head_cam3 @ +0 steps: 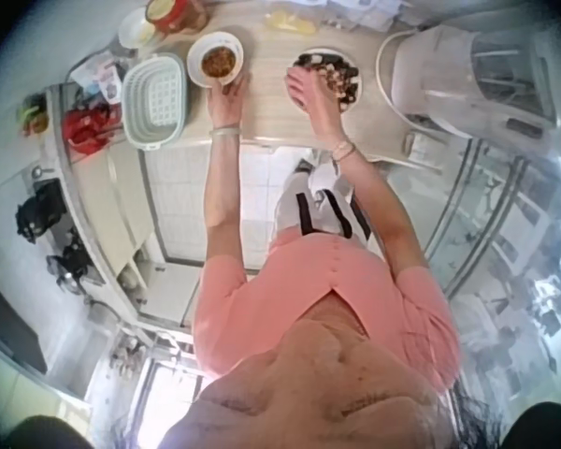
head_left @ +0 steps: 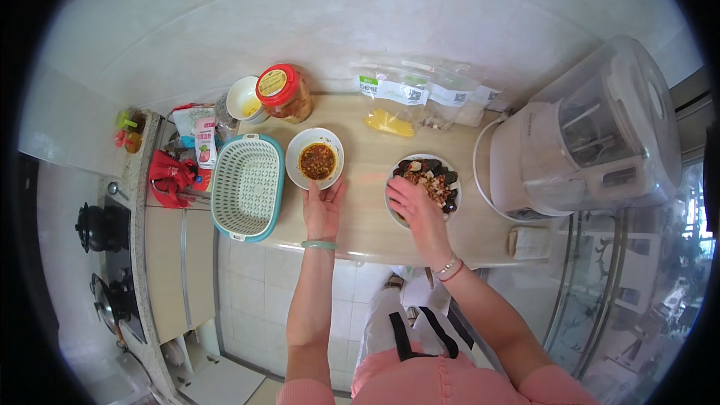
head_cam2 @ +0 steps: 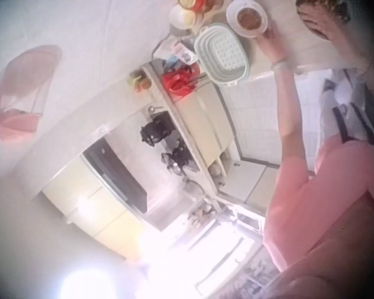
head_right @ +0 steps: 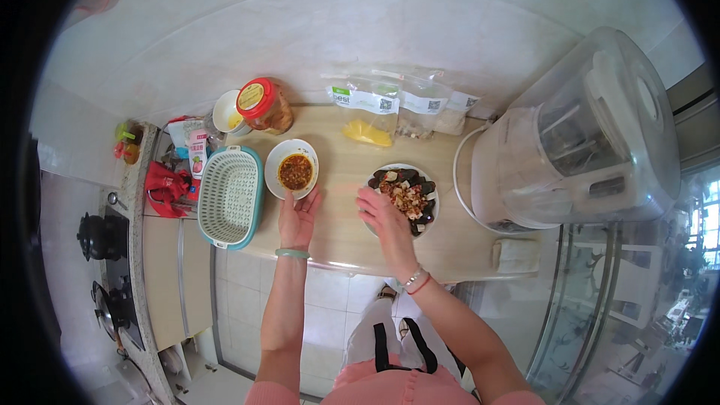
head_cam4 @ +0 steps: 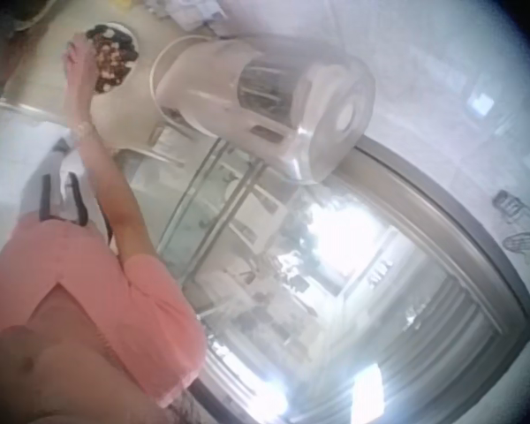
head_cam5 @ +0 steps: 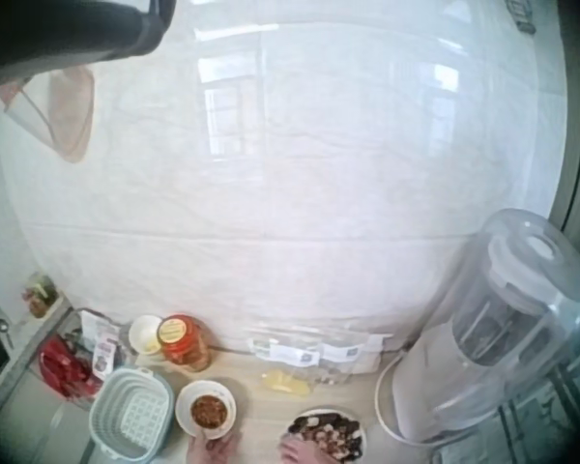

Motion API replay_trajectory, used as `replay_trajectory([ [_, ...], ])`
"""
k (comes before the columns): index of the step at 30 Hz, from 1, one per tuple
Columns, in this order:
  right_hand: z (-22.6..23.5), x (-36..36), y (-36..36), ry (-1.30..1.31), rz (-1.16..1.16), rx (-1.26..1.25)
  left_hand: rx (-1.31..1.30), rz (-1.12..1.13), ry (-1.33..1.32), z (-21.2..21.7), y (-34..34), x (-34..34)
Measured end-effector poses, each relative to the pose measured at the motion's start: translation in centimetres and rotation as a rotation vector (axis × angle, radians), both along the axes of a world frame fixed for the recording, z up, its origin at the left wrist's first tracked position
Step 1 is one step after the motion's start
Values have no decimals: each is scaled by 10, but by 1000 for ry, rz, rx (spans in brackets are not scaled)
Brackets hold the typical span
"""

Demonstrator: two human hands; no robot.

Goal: The person moves plates of cooked food from a dining table to a kitchen counter, then uses chopsticks to transfer food from one plate to another. Finally, the person scoops cooked rice from a rice cooker into a bowl using a rice paddle.

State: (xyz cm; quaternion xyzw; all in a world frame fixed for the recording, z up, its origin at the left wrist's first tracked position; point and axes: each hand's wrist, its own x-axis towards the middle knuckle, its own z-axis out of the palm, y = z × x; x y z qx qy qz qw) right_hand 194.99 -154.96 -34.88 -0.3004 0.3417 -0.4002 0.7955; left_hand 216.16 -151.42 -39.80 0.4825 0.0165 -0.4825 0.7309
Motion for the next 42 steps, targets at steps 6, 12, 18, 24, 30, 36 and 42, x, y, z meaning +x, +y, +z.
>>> replay_trajectory([
  [6,-11,50,1,-24,134,144,-4,-30,-3,5,11,9],
  [12,-31,114,-16,89,294,211,49,-199,-30,-9,34,36],
  [18,-58,140,-40,166,288,242,-86,207,18,13,45,34],
  [24,-61,146,-40,250,169,199,-152,334,54,26,38,66],
  [30,-58,146,-57,252,87,197,-140,347,93,30,38,90],
  [36,-54,141,-81,268,53,180,-142,329,92,37,34,94],
  [42,-50,144,-89,220,24,182,-169,296,93,28,40,98],
])
